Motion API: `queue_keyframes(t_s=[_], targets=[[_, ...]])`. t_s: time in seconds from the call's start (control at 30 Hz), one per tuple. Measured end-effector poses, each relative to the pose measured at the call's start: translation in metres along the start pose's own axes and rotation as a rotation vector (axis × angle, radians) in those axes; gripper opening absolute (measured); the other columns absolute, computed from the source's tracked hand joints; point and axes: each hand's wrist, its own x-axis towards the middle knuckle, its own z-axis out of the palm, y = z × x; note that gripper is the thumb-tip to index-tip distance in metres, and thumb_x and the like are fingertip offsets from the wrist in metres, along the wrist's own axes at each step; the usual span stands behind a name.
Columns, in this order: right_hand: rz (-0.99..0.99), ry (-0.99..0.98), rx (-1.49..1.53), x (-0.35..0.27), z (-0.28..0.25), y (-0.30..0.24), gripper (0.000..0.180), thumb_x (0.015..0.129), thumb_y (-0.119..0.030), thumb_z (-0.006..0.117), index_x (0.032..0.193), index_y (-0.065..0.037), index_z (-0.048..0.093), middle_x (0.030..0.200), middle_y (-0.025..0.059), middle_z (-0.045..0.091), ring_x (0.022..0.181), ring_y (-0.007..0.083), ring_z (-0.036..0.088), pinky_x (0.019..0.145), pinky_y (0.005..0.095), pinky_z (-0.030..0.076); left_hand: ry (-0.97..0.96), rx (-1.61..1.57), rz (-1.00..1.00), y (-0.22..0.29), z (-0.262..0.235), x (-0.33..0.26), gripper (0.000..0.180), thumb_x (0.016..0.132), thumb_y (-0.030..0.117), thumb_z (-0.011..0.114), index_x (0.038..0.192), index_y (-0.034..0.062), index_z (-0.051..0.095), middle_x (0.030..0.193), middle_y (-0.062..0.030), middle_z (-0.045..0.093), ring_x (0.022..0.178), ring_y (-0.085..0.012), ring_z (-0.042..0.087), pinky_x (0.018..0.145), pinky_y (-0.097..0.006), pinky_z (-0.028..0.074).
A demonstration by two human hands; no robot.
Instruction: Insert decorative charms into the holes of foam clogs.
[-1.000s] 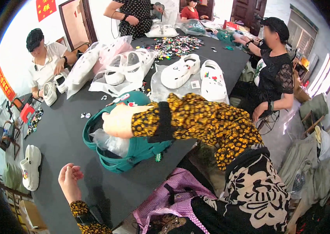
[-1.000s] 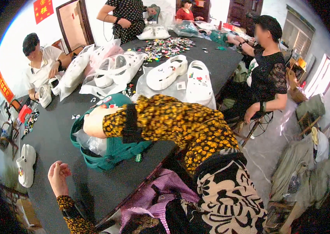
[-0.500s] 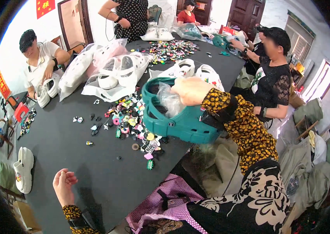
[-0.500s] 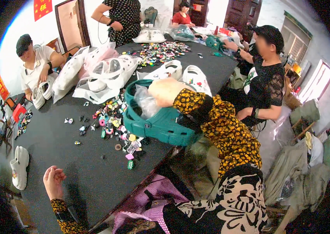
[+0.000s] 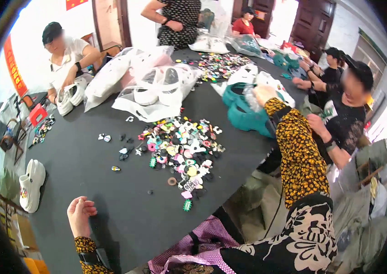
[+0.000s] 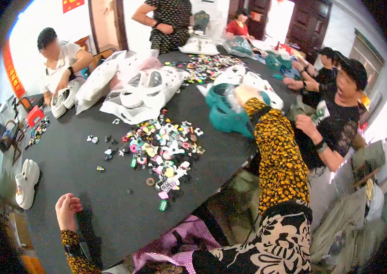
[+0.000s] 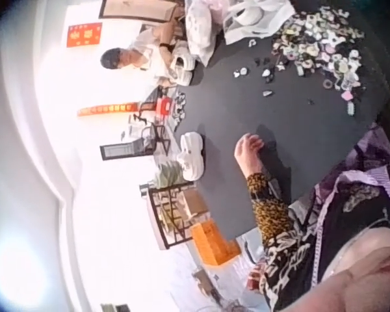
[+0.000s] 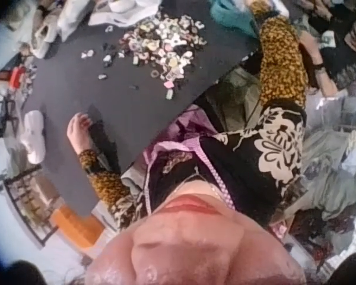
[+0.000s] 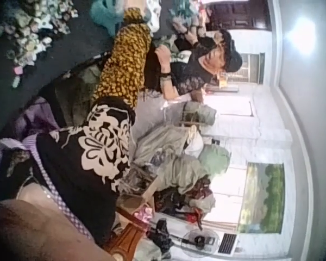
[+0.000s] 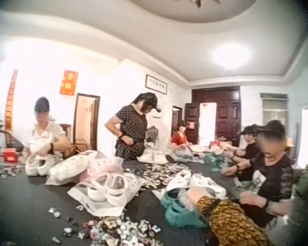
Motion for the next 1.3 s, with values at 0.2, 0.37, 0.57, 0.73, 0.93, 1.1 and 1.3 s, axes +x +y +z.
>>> queue_keyframes(t_s=[0.2,0.37,0.57,0.73,0.93,1.1,1.3], targets=[[0.154,0.106,-0.099,0.013,0.011,0.041,0.019,0.083,-0.016,0.050,0.085,-0.007,0.066,0.094,0.0165,0.062,0.090,0.0320,0.064,0.075,0.0431,0.051,0.038,0.004,-0.039,-0.001,0.006,0.003,0.016,0.094,0.016,0.051,0.094,0.0017,0.058,0.077,-0.0095,0.064,0.061,-0.0148,0.060,0.055,-0.028,0.051],[0.273,0.156,-0.011,0.008,-0.011,0.033,0.023,0.086,-0.015,0.047,0.096,-0.008,0.066,0.109,0.0164,0.058,0.097,0.0341,0.062,0.081,0.0445,0.051,0.028,0.037,-0.032,0.001,0.002,-0.001,0.017,0.094,0.016,0.051,0.094,0.0009,0.059,0.077,-0.0091,0.064,0.063,-0.0148,0.061,0.057,-0.028,0.052],[0.111,0.063,0.117,0.035,-0.041,0.016,0.029,0.080,-0.007,0.050,0.104,-0.014,0.065,0.105,0.0165,0.063,0.102,0.0323,0.060,0.084,0.0435,0.050,-0.008,0.046,-0.020,-0.002,0.003,0.001,0.019,0.093,0.016,0.050,0.095,0.0001,0.060,0.078,-0.0091,0.065,0.063,-0.0144,0.061,0.059,-0.027,0.052],[-0.237,0.321,0.635,0.049,-0.107,-0.081,0.031,0.080,-0.019,0.060,0.108,-0.006,0.063,0.106,0.0176,0.063,0.097,0.0339,0.061,0.084,0.0397,0.048,-0.028,0.063,-0.030,0.002,0.004,-0.002,0.018,0.094,0.016,0.049,0.094,0.0001,0.058,0.078,-0.0099,0.064,0.062,-0.0150,0.059,0.058,-0.028,0.050],[-0.422,0.182,0.906,0.055,-0.103,-0.217,0.073,0.069,-0.036,0.075,0.127,-0.001,0.048,0.116,0.0218,0.057,0.110,0.0337,0.054,0.096,0.0383,0.042,-0.046,0.035,-0.032,0.001,0.006,-0.001,0.019,0.094,0.016,0.050,0.095,-0.0003,0.060,0.078,-0.0097,0.065,0.062,-0.0142,0.060,0.058,-0.027,0.051],[-0.196,0.187,0.612,0.063,-0.104,-0.283,0.062,0.074,-0.032,0.071,0.128,-0.011,0.049,0.118,0.0174,0.057,0.112,0.0364,0.053,0.093,0.0437,0.043,-0.029,0.037,-0.048,0.005,-0.003,-0.006,0.019,0.092,0.015,0.051,0.094,-0.0001,0.061,0.077,-0.0094,0.065,0.063,-0.0139,0.061,0.059,-0.027,0.052],[-0.118,0.322,0.754,0.118,-0.093,-0.260,0.026,0.077,-0.025,0.058,0.086,-0.002,0.068,0.074,0.0191,0.065,0.069,0.0331,0.064,0.067,0.0402,0.051,-0.038,0.029,-0.052,0.009,-0.001,-0.007,0.018,0.091,0.016,0.051,0.094,-0.0002,0.059,0.078,-0.0086,0.064,0.062,-0.0137,0.060,0.058,-0.027,0.051]])
